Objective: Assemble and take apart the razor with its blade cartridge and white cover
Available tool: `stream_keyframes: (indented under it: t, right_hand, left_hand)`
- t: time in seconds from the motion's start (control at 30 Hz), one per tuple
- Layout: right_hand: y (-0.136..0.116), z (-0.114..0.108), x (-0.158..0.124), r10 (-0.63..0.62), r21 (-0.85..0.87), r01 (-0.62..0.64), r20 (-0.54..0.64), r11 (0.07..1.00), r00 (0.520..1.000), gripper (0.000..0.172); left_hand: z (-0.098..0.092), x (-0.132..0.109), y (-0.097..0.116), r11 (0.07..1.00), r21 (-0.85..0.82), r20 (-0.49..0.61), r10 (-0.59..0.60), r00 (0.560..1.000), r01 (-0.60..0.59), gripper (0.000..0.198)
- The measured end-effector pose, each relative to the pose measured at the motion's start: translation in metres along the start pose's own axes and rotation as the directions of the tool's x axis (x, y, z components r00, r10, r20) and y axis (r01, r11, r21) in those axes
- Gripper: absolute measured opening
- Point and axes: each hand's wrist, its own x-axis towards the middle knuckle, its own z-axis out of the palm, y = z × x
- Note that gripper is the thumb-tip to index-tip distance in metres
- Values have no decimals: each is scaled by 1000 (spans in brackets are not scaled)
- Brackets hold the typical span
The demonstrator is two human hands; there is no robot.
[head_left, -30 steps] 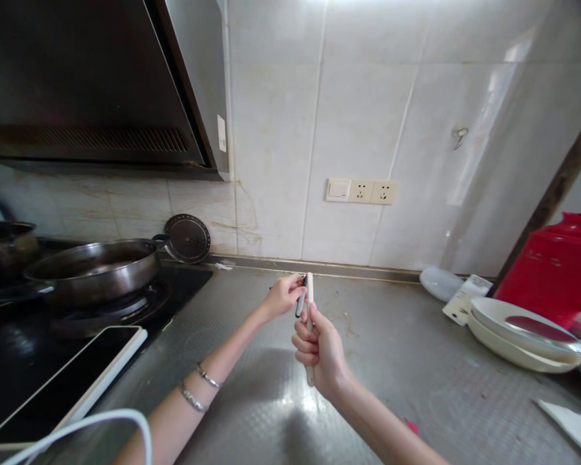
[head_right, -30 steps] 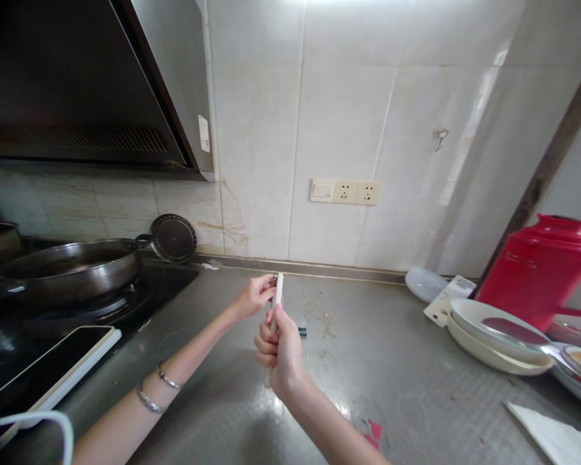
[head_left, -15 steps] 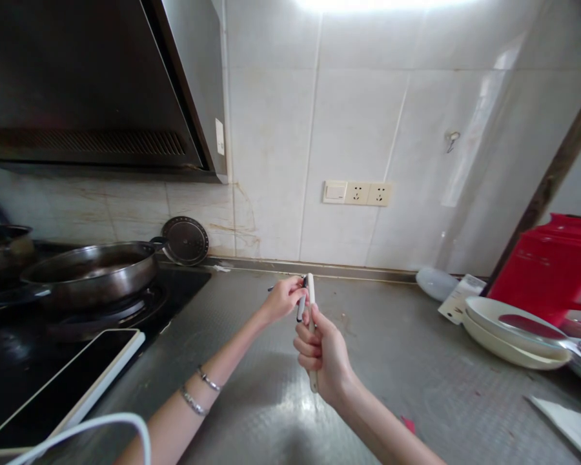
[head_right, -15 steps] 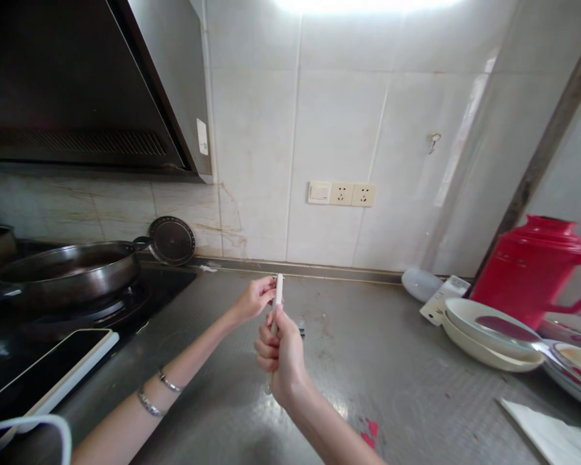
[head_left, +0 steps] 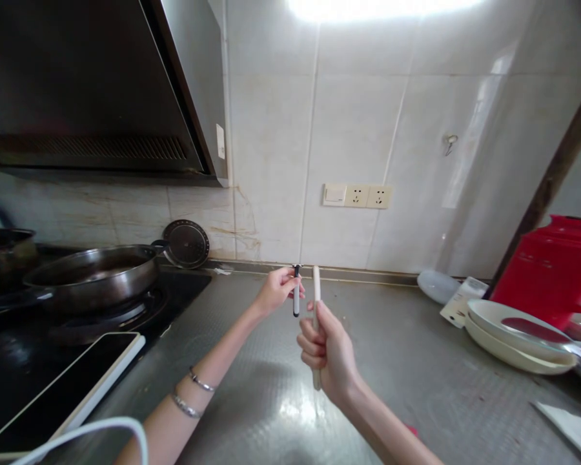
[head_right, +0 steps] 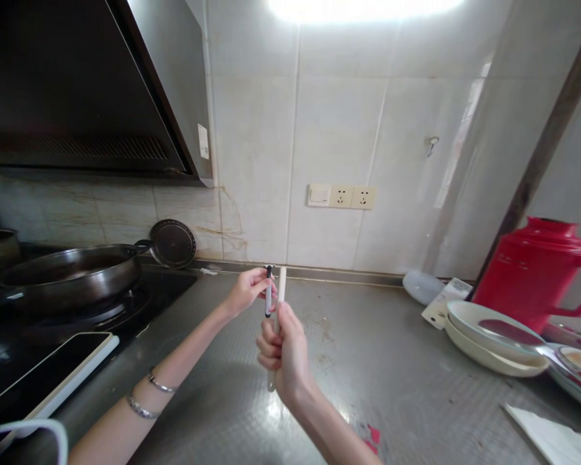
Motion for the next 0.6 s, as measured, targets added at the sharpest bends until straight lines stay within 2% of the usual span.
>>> stream_keyframes:
  t: [0.07,0.17,0.2,0.27,0.37,0.43,0.5,0.6]
  right_hand:
    - [-23,6,6,-159,-87,165,75,982,984,24]
    - [-61,9,23,-358,-259,393,172,882,918,20]
    - [-73,7,29,-403,-345,449,200,824,893,20]
    - [-92,-1,41,-503,-542,544,240,640,831,23]
    - [-109,-20,58,-499,-785,502,292,363,816,30]
    - [-112,-34,67,-460,-889,412,286,200,840,37]
    - [-110,-47,76,-359,-947,307,254,98,898,44]
    - [-104,-64,87,-183,-977,210,200,38,962,49]
  left_hand:
    - [0,-1,3,998,-14,6,-64,998,64,26]
    - [2,-3,4,982,-93,-2,-167,986,166,26]
    - [3,-3,4,972,-128,-3,-197,980,195,25]
    - [4,-3,5,946,-198,10,-259,966,256,23]
    - [3,-3,7,883,-275,59,-380,923,381,19]
    - [2,-3,8,834,-280,123,-460,879,475,17]
    - [1,-4,6,793,-253,207,-515,832,554,17]
    - [1,-5,0,752,-222,305,-551,777,620,18]
